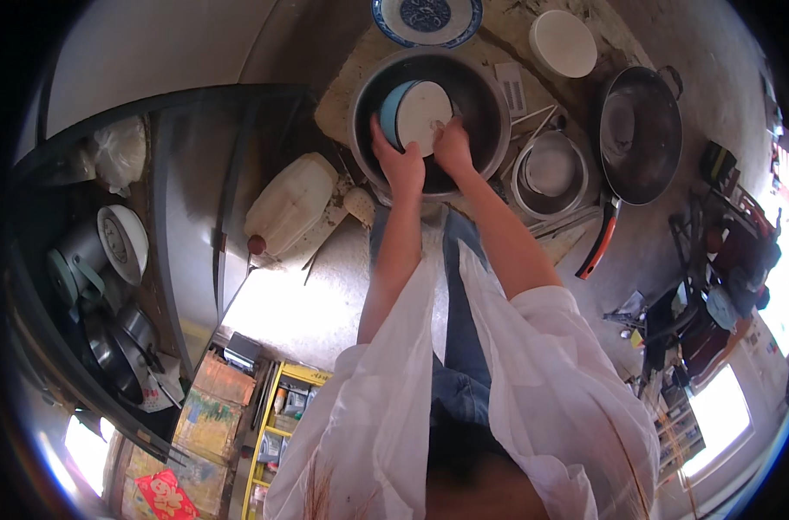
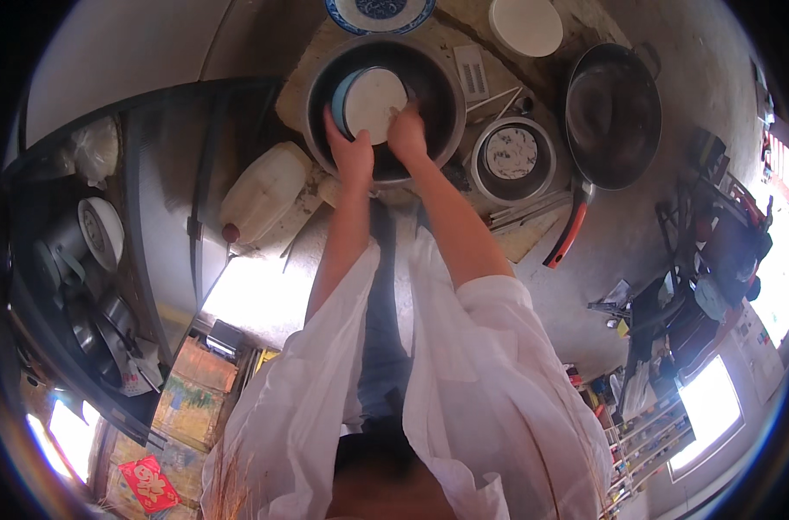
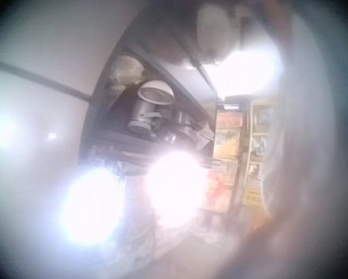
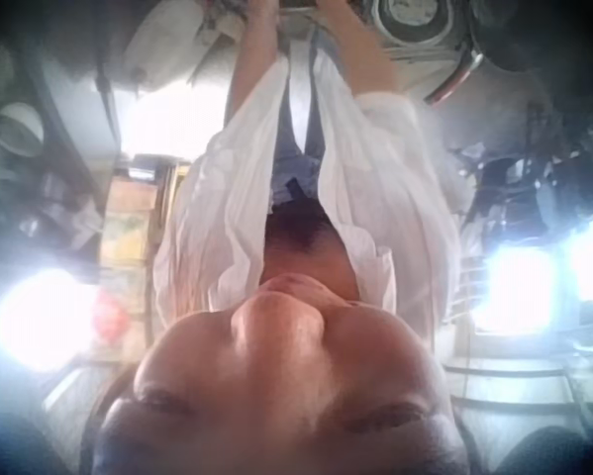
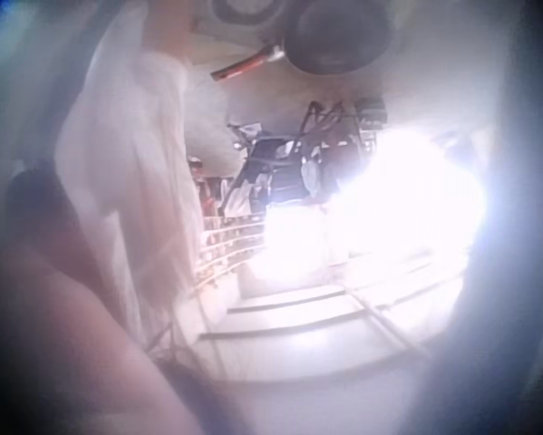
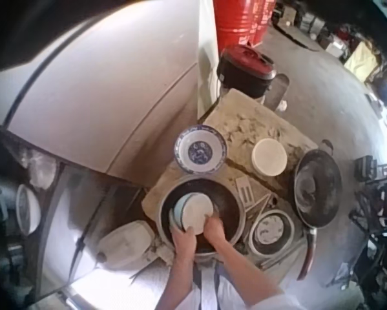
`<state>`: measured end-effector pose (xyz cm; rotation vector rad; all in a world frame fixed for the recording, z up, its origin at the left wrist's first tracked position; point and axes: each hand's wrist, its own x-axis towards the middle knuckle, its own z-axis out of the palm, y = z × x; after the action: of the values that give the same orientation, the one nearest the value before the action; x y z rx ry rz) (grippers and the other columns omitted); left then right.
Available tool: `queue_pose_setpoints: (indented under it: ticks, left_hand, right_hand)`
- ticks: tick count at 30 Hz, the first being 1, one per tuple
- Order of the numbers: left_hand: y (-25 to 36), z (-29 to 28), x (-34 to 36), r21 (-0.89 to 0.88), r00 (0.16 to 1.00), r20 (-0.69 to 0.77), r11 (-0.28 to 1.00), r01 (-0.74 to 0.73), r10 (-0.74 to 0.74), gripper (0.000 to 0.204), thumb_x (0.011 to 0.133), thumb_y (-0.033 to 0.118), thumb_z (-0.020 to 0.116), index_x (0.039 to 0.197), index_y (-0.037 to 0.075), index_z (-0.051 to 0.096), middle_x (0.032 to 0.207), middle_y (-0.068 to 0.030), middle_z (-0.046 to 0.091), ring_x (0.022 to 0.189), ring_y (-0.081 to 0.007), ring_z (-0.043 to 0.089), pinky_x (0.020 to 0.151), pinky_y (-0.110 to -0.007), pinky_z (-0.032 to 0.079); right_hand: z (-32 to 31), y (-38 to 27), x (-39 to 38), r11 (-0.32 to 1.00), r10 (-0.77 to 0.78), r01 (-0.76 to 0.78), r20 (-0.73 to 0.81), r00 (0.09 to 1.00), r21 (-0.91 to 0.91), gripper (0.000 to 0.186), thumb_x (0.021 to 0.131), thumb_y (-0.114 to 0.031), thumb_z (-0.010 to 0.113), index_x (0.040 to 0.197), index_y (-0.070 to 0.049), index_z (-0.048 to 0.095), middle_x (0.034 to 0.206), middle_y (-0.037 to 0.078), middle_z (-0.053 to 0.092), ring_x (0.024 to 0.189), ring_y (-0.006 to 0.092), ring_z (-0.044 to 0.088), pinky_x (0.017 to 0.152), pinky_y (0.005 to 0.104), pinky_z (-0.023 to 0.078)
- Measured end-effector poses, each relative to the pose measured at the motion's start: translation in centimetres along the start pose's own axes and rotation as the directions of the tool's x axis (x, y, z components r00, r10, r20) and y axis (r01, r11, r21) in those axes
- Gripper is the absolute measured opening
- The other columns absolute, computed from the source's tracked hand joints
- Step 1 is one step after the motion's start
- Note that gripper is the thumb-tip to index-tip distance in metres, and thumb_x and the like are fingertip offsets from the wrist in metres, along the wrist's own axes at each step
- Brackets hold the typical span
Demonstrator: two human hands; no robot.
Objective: The person washes a wok and several bowls in a basin of water, then carries a metal bowl outside to rinse it under a tap. After rinsing, the person returns inside and continues washing additional bowls and plates in the basin.
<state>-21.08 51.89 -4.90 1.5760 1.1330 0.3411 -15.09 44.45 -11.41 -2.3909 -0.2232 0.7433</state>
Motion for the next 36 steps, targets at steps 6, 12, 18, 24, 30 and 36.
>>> queue_pose_setpoints:
  ticks: [6,12,18,24,30,36]
  left_hand:
    - [-1.7,0.4,-0.6,-0.046,0.996,-0.054,0.997,-0.067,0.065,0.072,0.066,-0.004,0.044,0.136,0.002,0.024,0.134,-0.0239,0.032,0.125,-0.0399,0.030,0.106,-0.042,0.023]
    - [0.7,-1.5,0.3,0.167,0.994,0.106,0.986,0.009,-0.027,0.071,0.068,-0.004,0.045,0.135,0.001,0.025,0.134,-0.0253,0.033,0.125,-0.0393,0.032,0.106,-0.041,0.024]
    - [-1.2,0.3,-0.7,0.011,0.993,-0.116,0.999,0.034,-0.033,0.071,0.069,0.001,0.052,0.135,0.000,0.025,0.134,-0.0230,0.035,0.125,-0.0341,0.035,0.104,-0.037,0.028]
    - [-1.5,-1.5,-0.3,0.086,0.992,0.090,0.993,0.077,-0.084,0.072,0.070,0.001,0.052,0.136,0.000,0.023,0.134,-0.0253,0.032,0.124,-0.0385,0.033,0.104,-0.039,0.027]
    - [-0.5,-0.8,-0.8,0.037,0.995,-0.034,0.994,0.100,-0.098,0.070,0.069,0.000,0.049,0.134,0.001,0.025,0.133,-0.0247,0.033,0.123,-0.0394,0.034,0.104,-0.040,0.027]
    - [-1.2,-0.9,-1.0,0.133,0.996,-0.088,0.991,0.022,-0.010,0.068,0.069,-0.001,0.046,0.134,0.002,0.026,0.133,-0.0251,0.032,0.123,-0.0405,0.032,0.104,-0.042,0.026]
  right_hand:
    - [-1.3,-1.9,-1.2,0.985,-0.003,-0.006,0.048,0.999,0.174,0.072,0.068,-0.029,0.073,0.113,0.012,0.035,0.099,0.030,0.057,0.096,0.0401,0.057,0.079,0.0412,0.048]
    - [-3.1,-3.4,0.8,0.984,0.174,-0.170,0.101,0.980,-0.044,0.059,0.076,-0.025,0.066,0.110,0.010,0.034,0.098,0.030,0.057,0.094,0.0407,0.058,0.080,0.0434,0.047]
    - [1.5,-1.5,-2.5,0.979,0.085,-0.083,0.000,0.996,0.184,0.077,0.076,-0.028,0.066,0.123,0.016,0.024,0.102,0.033,0.055,0.100,0.0408,0.055,0.086,0.0400,0.045]
    - [-3.7,-3.2,-0.3,0.983,0.127,-0.147,0.179,0.976,0.106,0.082,0.075,-0.027,0.066,0.125,0.018,0.019,0.104,0.033,0.055,0.101,0.0404,0.055,0.086,0.0398,0.045]
    - [-0.8,-1.5,-0.9,0.989,0.127,-0.137,0.171,0.977,0.047,0.075,0.076,-0.029,0.065,0.120,0.016,0.024,0.099,0.036,0.054,0.097,0.0430,0.055,0.081,0.0400,0.047]
    - [-1.5,-2.3,-2.3,0.995,0.086,-0.095,0.235,0.968,0.027,0.081,0.075,-0.033,0.067,0.125,0.014,0.022,0.100,0.032,0.056,0.096,0.0406,0.057,0.080,0.0403,0.048]
